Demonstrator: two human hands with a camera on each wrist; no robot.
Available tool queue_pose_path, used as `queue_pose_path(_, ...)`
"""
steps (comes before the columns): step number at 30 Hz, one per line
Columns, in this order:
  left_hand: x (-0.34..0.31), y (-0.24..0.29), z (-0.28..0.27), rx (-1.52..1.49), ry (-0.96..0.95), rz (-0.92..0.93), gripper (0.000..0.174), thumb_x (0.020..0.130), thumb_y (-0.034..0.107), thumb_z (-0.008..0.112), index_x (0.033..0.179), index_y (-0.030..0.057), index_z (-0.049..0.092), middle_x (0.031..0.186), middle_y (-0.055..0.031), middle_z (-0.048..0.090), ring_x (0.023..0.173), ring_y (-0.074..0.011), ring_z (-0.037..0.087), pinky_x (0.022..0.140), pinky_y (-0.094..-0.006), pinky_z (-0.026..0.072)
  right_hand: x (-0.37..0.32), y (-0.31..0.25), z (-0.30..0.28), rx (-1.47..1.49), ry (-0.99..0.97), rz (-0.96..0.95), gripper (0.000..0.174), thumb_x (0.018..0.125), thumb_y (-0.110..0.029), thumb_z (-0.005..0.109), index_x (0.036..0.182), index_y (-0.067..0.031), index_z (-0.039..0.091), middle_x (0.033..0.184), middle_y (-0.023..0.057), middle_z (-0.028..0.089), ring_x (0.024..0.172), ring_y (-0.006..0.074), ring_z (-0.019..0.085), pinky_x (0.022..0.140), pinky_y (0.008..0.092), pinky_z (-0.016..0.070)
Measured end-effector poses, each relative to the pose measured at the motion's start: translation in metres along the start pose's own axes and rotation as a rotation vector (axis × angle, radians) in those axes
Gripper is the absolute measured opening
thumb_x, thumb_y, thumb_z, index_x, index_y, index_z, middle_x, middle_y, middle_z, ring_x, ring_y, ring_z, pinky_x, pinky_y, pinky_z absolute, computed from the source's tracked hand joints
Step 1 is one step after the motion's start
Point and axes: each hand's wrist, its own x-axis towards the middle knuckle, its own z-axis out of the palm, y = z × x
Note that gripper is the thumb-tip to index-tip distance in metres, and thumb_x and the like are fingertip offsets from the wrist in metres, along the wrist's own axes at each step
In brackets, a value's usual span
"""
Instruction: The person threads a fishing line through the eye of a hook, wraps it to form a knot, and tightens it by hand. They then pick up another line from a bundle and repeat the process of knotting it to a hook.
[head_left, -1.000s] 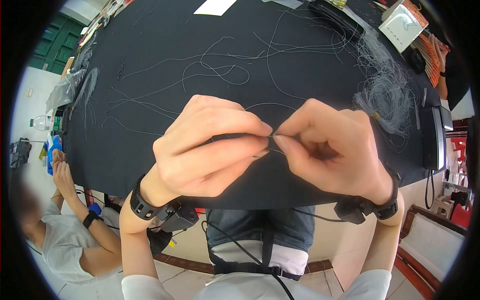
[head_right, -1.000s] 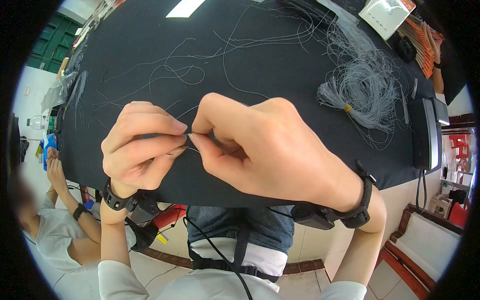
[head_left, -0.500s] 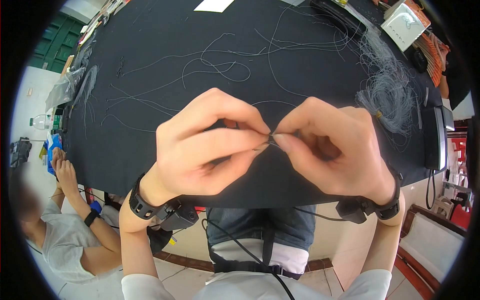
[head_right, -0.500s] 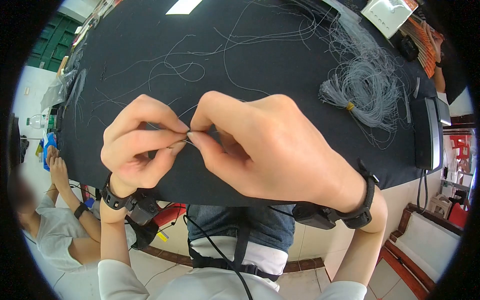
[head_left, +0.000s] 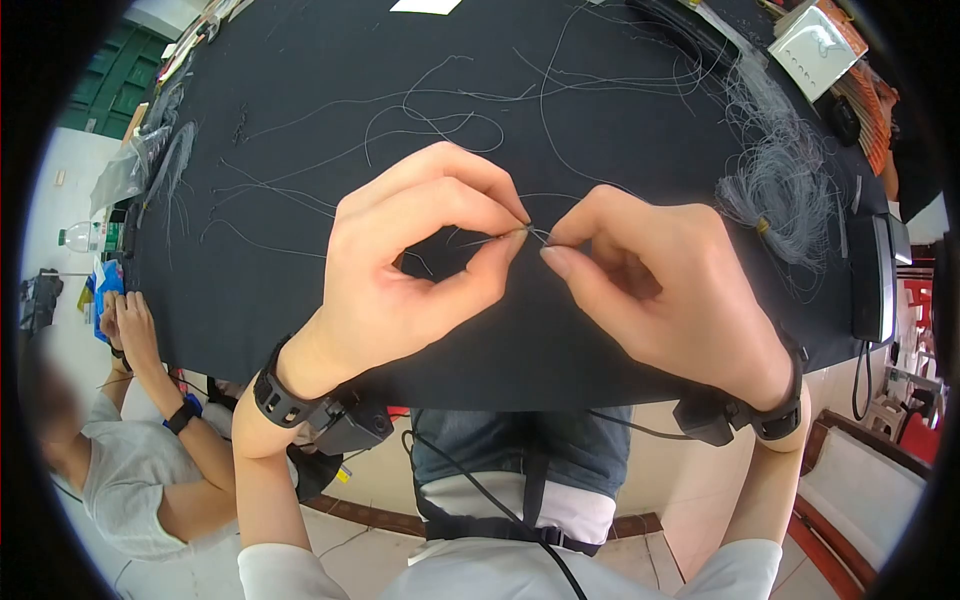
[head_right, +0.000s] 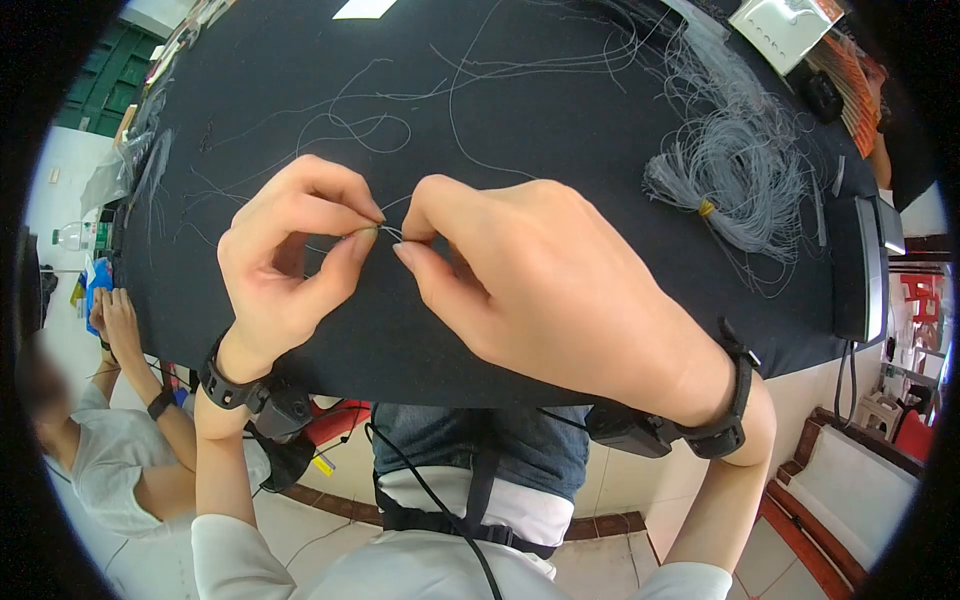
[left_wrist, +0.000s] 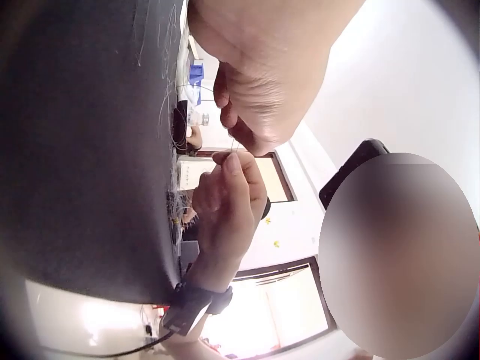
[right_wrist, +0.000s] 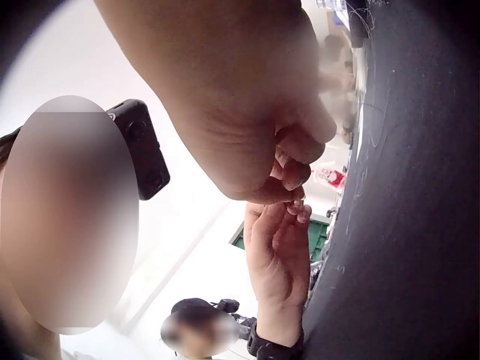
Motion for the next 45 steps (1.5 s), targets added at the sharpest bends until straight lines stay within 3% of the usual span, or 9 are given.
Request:
queue_pose_path(6,0.000,-0.002,0.001,0.041,-0.003,-0.032,0.016,0.063,-0.009,0.062,0.074,0.0016,0.059,0.082,-0.0063,0.060,0.064,-0.0126,0.054,0.057,-0.0222,0.0435,-0.001,-0.001,0.000,-0.018,-0.040,0.003,0.009,0.075,-0.005,0.064,0.076,-0.0031,0.056,0.047,0.0033,0.046,0.038,0.0104,0.041,0.039,0.0226,0.0307)
queue_pose_path(9,0.000,0.002,-0.004,0.067,-0.113,-0.070,0.020,0.065,-0.014,0.057,0.080,-0.0013,0.058,0.087,-0.0112,0.057,0.077,-0.0160,0.055,0.067,-0.0247,0.0448,0.000,-0.002,0.000,-0.022,-0.046,-0.033,0.008,0.074,-0.004,0.064,0.075,-0.0033,0.056,0.047,0.0033,0.046,0.037,0.0105,0.041,0.039,0.0228,0.0307)
queue_pose_path(12,0.001,0.000,0.002,0.084,-0.050,-0.048,0.015,0.062,-0.009,0.062,0.072,0.0012,0.057,0.080,-0.0059,0.059,0.064,-0.0125,0.054,0.056,-0.0226,0.0433,0.000,-0.002,0.000,-0.024,-0.032,-0.058,0.008,0.074,-0.003,0.064,0.075,-0.0034,0.056,0.046,0.0028,0.044,0.037,0.0104,0.041,0.039,0.0229,0.0303)
queue_pose_path(21,0.003,0.006,0.002,0.042,-0.178,0.003,0.016,0.060,-0.008,0.062,0.072,0.0012,0.057,0.079,-0.0074,0.058,0.065,-0.0180,0.057,0.057,-0.0248,0.0463,0.003,0.003,-0.004,-0.032,0.056,-0.073,0.005,0.074,-0.003,0.063,0.076,-0.0029,0.058,0.045,-0.0001,0.035,0.040,0.0065,0.033,0.040,0.0219,0.0254)
queue_pose_path(23,0.003,0.005,0.000,0.017,-0.208,0.034,0.018,0.059,-0.010,0.062,0.074,-0.0007,0.058,0.079,-0.0116,0.058,0.066,-0.0182,0.056,0.058,-0.0254,0.0450,0.004,0.004,-0.004,-0.023,0.052,-0.069,0.005,0.075,-0.003,0.062,0.076,-0.0025,0.058,0.046,-0.0002,0.034,0.041,0.0064,0.032,0.041,0.0218,0.0245)
queue_pose_path(30,0.001,0.003,-0.003,-0.032,-0.159,0.041,0.019,0.064,-0.011,0.059,0.080,-0.0014,0.058,0.082,-0.0147,0.057,0.070,-0.0183,0.054,0.061,-0.0262,0.0443,0.002,0.007,-0.002,0.132,-0.021,0.089,0.005,0.079,-0.005,0.060,0.078,-0.0005,0.057,0.047,-0.0024,0.036,0.045,0.0029,0.031,0.042,0.0205,0.0242)
queue_pose_path(39,-0.002,0.001,-0.004,-0.051,-0.086,-0.004,0.016,0.070,-0.010,0.058,0.084,-0.0020,0.058,0.088,-0.0145,0.056,0.077,-0.0181,0.054,0.068,-0.0266,0.0437,0.002,0.008,0.004,0.431,-0.141,0.355,0.011,0.084,-0.009,0.058,0.081,0.0016,0.057,0.064,-0.0054,0.049,0.058,-0.0020,0.041,0.049,0.0153,0.0298)
queue_pose_path(42,0.001,0.000,0.002,-0.002,0.034,-0.029,0.015,0.065,-0.009,0.062,0.076,0.0005,0.058,0.080,-0.0081,0.059,0.069,-0.0157,0.056,0.061,-0.0233,0.0447,0.002,0.007,0.006,0.496,-0.164,0.419,0.011,0.084,-0.009,0.058,0.082,0.0022,0.057,0.065,-0.0054,0.050,0.059,-0.0020,0.041,0.050,0.0150,0.0309)
queue_pose_path(45,-0.001,-0.001,-0.001,0.062,-0.060,-0.075,0.015,0.071,-0.011,0.058,0.083,-0.0022,0.057,0.088,-0.0118,0.057,0.077,-0.0158,0.054,0.068,-0.0257,0.0440,0.002,0.006,0.004,0.473,-0.193,0.432,0.012,0.084,-0.009,0.058,0.082,0.0025,0.057,0.065,-0.0054,0.050,0.059,-0.0019,0.041,0.050,0.0151,0.0308)
